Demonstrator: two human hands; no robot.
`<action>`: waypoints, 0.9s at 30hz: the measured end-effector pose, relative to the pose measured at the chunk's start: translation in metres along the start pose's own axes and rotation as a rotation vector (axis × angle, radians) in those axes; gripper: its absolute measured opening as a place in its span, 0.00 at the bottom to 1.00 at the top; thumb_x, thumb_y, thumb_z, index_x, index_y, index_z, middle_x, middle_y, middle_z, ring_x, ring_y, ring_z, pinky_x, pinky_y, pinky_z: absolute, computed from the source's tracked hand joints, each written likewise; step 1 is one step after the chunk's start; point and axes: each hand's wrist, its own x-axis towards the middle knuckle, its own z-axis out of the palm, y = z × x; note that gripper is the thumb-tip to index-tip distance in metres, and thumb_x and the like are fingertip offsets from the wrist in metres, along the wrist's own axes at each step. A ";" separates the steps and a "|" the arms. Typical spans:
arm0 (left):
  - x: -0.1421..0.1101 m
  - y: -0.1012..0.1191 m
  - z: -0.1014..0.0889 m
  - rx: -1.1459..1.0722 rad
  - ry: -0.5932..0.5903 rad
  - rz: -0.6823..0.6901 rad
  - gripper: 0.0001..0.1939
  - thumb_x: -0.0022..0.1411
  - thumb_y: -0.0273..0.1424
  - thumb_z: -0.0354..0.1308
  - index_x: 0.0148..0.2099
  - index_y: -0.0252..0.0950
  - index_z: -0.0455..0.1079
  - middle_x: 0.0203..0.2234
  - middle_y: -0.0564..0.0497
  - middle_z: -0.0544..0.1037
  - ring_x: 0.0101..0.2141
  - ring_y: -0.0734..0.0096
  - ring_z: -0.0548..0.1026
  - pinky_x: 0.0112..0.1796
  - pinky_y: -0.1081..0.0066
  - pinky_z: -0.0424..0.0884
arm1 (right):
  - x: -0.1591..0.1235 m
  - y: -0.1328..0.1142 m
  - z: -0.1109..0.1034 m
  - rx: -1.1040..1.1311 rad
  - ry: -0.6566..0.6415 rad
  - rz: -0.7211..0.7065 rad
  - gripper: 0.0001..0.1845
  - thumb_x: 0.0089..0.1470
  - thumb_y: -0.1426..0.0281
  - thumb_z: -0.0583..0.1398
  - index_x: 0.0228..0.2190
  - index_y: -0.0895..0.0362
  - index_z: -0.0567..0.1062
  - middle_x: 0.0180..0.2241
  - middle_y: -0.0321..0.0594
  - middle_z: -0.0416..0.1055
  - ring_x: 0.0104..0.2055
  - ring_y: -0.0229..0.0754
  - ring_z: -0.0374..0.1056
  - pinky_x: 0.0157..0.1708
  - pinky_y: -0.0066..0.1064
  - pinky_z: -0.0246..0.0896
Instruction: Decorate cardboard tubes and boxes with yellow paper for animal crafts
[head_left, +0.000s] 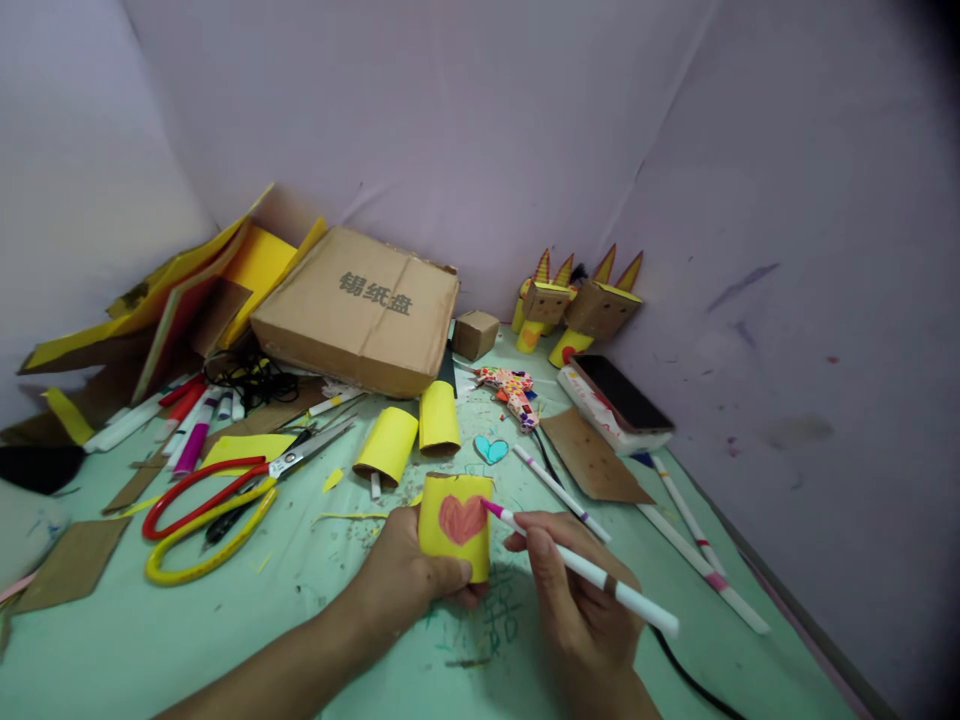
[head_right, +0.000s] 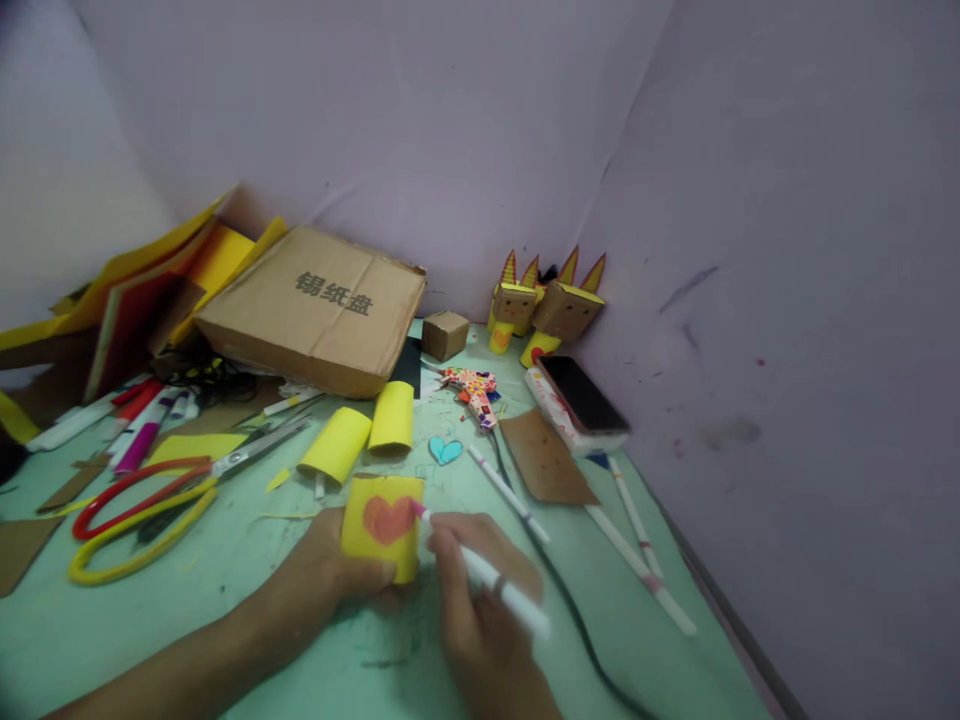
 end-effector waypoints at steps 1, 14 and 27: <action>0.000 0.000 0.000 0.005 -0.001 -0.001 0.09 0.33 0.22 0.59 0.24 0.31 0.72 0.15 0.53 0.76 0.19 0.71 0.72 0.21 0.75 0.70 | 0.000 0.000 0.001 0.010 -0.008 0.004 0.13 0.55 0.78 0.55 0.37 0.51 0.73 0.27 0.33 0.72 0.28 0.35 0.69 0.27 0.26 0.63; 0.004 -0.005 -0.003 -0.015 -0.044 0.021 0.08 0.35 0.22 0.60 0.24 0.31 0.73 0.15 0.53 0.76 0.19 0.71 0.72 0.21 0.76 0.68 | -0.002 -0.002 0.001 0.058 -0.061 0.012 0.14 0.55 0.78 0.54 0.39 0.50 0.73 0.27 0.33 0.72 0.29 0.36 0.69 0.28 0.27 0.63; 0.003 -0.005 -0.001 -0.042 -0.026 0.004 0.09 0.33 0.21 0.58 0.24 0.31 0.72 0.15 0.53 0.76 0.18 0.72 0.72 0.21 0.76 0.68 | -0.003 0.000 0.001 0.027 -0.019 -0.004 0.13 0.54 0.78 0.55 0.37 0.52 0.73 0.28 0.35 0.73 0.29 0.37 0.69 0.28 0.28 0.64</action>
